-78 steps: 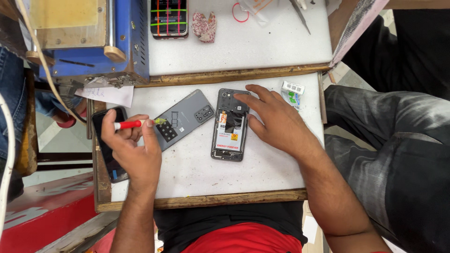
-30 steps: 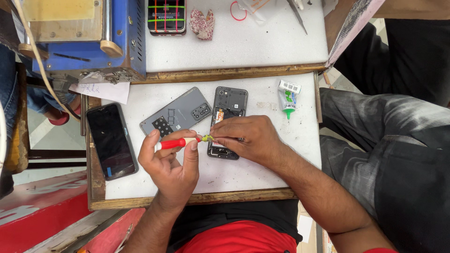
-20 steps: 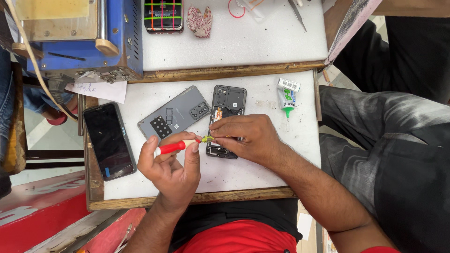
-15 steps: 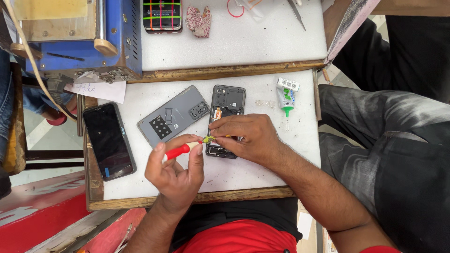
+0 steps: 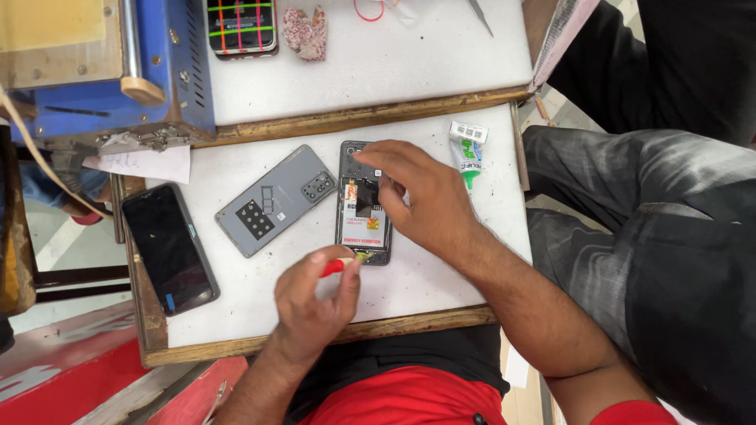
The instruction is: The person works on a disassembled smartphone at a cluttered workbench. They use a screwdriver to manipulate internal components, then apply adhesive from a tube along the phone's frame. The person handles the phone and its back cover while applying the adhesive.
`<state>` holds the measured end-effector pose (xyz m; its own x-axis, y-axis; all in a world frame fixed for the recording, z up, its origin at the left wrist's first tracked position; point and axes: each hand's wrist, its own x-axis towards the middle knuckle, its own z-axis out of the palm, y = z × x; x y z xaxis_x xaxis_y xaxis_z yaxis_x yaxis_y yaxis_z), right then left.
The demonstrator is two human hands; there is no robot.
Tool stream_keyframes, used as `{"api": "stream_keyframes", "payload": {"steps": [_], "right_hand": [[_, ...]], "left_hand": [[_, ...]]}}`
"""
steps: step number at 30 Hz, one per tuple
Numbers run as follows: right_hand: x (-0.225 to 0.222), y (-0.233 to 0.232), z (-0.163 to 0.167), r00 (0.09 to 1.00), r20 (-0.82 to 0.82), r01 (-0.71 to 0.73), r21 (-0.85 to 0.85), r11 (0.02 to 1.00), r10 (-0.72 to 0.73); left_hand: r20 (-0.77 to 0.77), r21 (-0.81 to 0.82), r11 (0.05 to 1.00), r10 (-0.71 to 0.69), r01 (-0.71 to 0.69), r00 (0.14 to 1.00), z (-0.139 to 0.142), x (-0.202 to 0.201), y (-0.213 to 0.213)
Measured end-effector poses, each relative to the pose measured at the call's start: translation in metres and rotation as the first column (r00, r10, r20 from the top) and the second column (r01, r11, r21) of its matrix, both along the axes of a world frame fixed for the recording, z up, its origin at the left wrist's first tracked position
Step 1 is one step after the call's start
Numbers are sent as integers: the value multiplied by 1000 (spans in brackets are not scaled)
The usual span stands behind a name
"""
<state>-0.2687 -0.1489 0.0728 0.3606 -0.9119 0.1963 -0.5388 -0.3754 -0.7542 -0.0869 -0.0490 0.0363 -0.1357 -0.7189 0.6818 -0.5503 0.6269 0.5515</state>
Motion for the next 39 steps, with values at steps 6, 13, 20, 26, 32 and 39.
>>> {"api": "stream_keyframes", "payload": {"steps": [6, 13, 20, 26, 32, 39], "right_hand": [[-5, -1, -6, 999, 37, -20, -61, 998, 22], [-5, -2, -6, 1000, 20, -15, -7, 1000, 16], [-8, -3, -10, 999, -17, -40, -119, 992, 38], [-9, -6, -12, 1000, -11, -23, -19, 1000, 23], [-14, -9, -15, 994, -98, -41, 0, 999, 41], [-14, -12, -19, 985, -169, -25, -4, 1000, 23]], "left_hand": [[65, 27, 999, -46, 44, 997, -20, -10, 5], [99, 4, 999, -51, 51, 994, -24, -12, 2], [93, 39, 988, -155, 152, 983, -2, -15, -4], [147, 265, 932, -292, 247, 945, 26, -10, -8], [72, 347, 901, -302, 259, 951, 28, -11, -13], [117, 333, 904, -323, 269, 939, 29, -15, -10]]}}
